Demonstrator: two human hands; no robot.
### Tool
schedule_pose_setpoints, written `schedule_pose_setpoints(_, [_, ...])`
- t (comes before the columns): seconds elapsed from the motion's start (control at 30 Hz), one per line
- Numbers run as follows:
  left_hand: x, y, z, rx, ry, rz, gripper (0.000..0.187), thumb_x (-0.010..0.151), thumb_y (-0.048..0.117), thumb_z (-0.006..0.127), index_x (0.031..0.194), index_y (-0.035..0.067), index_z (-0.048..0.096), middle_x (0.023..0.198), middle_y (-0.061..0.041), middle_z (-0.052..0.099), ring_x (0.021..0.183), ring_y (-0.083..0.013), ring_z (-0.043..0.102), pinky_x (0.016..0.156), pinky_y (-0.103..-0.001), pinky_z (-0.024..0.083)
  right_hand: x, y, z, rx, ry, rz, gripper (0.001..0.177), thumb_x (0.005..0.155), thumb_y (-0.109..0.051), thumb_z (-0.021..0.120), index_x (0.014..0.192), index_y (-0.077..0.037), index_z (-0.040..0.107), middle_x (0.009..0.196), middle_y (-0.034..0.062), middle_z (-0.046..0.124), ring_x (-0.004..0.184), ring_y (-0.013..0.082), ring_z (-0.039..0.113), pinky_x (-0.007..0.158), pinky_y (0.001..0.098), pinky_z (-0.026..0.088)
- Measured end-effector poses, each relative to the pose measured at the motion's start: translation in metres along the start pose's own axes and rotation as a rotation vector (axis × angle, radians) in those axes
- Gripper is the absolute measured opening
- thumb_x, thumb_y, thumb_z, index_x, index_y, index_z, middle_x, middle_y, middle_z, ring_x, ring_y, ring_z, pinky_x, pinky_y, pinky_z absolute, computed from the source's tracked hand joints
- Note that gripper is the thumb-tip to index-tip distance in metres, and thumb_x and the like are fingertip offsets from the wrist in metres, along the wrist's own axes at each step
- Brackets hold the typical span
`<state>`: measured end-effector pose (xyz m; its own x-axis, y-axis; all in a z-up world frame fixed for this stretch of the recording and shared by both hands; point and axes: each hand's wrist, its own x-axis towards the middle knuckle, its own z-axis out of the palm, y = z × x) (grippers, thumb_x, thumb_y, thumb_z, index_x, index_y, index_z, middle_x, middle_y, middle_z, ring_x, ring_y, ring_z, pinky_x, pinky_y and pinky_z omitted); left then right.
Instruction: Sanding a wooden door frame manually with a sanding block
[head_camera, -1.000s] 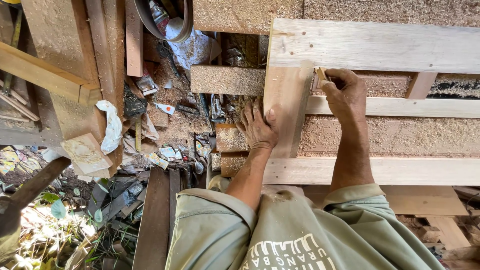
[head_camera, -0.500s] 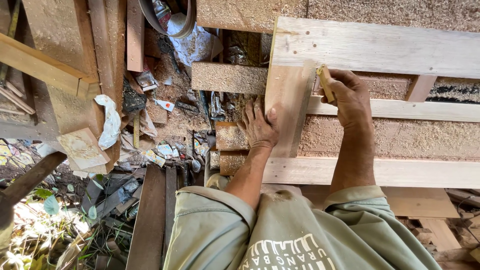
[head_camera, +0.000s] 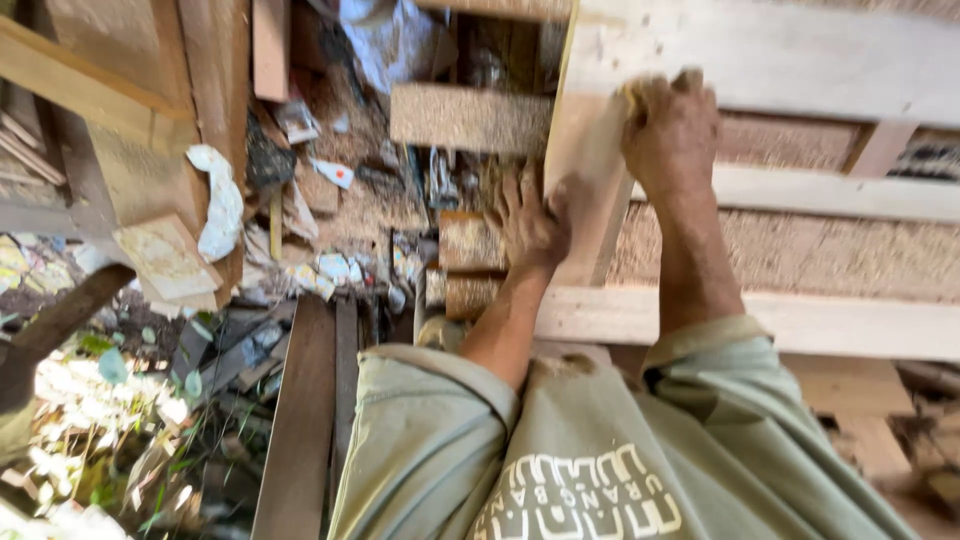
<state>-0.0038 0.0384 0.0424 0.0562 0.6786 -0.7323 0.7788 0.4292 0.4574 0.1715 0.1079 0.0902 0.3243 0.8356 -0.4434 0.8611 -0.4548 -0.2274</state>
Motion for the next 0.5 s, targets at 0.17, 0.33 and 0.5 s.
schedule_pose_setpoints(0.17, [0.012,-0.031,0.039,0.048,0.154,0.082,0.076,0.099,0.069,0.013,0.159,0.028,0.034,0.170,-0.012,0.030,0.157,-0.0400,0.025,0.124,-0.071,0.006,-0.001,0.006,0.011,-0.170,0.126,-0.162,0.031,0.091,0.005,0.061,0.111,-0.015,0.072,0.075,-0.0036,0.061,0.054,0.0115,0.051,0.042,0.0258,0.043])
schedule_pose_setpoints(0.33, [0.018,-0.032,0.044,0.118,0.160,0.059,0.081,0.096,0.067,0.006,0.155,0.021,0.039,0.165,-0.016,0.033,0.156,-0.0400,0.027,0.122,-0.075,0.008,-0.054,-0.007,-0.065,0.495,-0.287,0.128,0.006,0.106,-0.006,0.057,0.105,-0.011,0.054,0.090,0.0005,0.051,0.073,0.0125,0.045,0.062,0.0300,0.037])
schedule_pose_setpoints(0.5, [0.022,-0.038,0.053,0.114,0.209,0.066,0.088,0.093,0.070,0.003,0.154,0.019,0.041,0.166,-0.016,0.032,0.157,-0.0405,0.025,0.122,-0.076,0.009,-0.124,0.061,-0.046,1.142,-0.363,0.023,0.028,0.104,-0.004,0.045,0.124,-0.004,0.065,0.118,0.0115,0.064,0.095,0.0173,0.063,0.080,0.0244,0.059])
